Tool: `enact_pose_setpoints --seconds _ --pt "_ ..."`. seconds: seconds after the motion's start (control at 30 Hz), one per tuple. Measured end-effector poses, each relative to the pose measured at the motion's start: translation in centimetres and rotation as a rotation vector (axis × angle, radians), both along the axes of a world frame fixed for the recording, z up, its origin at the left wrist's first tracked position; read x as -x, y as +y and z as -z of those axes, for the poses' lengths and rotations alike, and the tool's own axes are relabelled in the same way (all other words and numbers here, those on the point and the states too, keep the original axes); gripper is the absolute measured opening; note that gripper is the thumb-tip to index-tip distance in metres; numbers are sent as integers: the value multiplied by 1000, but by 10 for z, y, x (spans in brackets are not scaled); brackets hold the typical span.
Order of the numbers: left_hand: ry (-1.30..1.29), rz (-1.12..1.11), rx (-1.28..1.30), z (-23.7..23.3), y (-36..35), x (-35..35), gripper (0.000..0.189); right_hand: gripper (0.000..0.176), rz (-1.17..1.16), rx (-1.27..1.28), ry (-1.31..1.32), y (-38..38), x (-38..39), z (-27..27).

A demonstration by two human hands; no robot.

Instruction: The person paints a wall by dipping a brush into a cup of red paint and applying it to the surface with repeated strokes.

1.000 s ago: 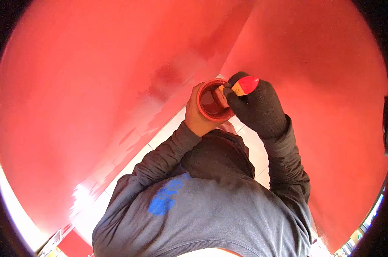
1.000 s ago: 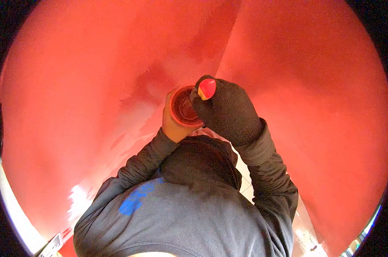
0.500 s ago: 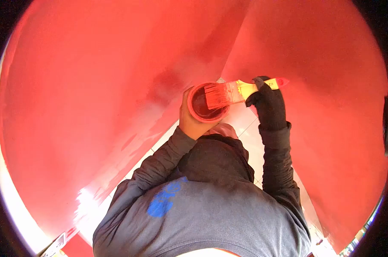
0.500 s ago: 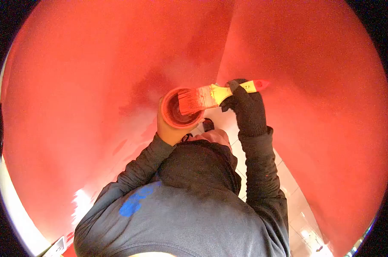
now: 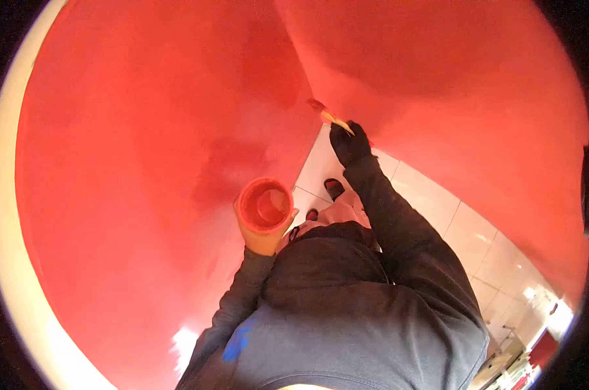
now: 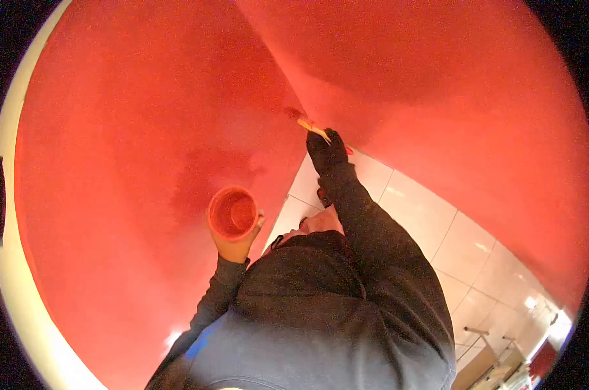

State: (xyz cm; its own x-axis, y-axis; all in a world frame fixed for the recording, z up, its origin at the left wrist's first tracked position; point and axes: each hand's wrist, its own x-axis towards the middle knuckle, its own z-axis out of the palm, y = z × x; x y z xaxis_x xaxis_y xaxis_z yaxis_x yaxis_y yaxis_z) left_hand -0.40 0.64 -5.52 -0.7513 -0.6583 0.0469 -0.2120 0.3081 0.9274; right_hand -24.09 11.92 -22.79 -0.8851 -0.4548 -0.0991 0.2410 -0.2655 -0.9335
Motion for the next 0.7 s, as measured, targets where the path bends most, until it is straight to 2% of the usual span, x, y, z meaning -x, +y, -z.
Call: enact_pose_setpoints --seconds 0.07,0.13,0.2,0.27,0.3,0.37,0.43,0.47,0.5,0.53,0.6,0.63,0.7 --pt "-14 -28 35 1 -7 -12 86 18 197 656 -528 -33 13 30" --pt "-32 -25 57 -4 -14 -21 87 18 236 622 -522 -61 19 26" --pt "-37 -26 102 -15 -17 -28 87 19 265 582 -519 -80 23 -2" --pt "-50 -57 109 -25 3 -34 87 20 322 1055 -1039 -75 28 -44" --pt "-42 -52 145 -8 22 -29 86 36 289 805 -776 -76 34 10" --pt "-38 -57 181 -17 30 -25 86 35 331 744 -722 -83 31 4" --pt "49 -49 74 -18 49 -8 82 34 368 686 -671 -82 40 18" --pt "40 -53 80 -18 55 5 82 33 278 914 -836 -85 50 33" --pt "50 -58 32 -55 21 21 81 32 187 1141 -992 -122 65 8" --pt "60 -70 -18 -55 23 28 79 32 187 1139 -999 -114 68 5" --pt "46 -52 12 -51 18 24 80 30 180 726 -901 -95 65 -17" --pt "31 -31 42 -50 17 19 80 30 178 719 -899 -99 64 -20" --pt "32 -71 10 -53 18 9 80 24 487 -56 -6 -108 58 -30"
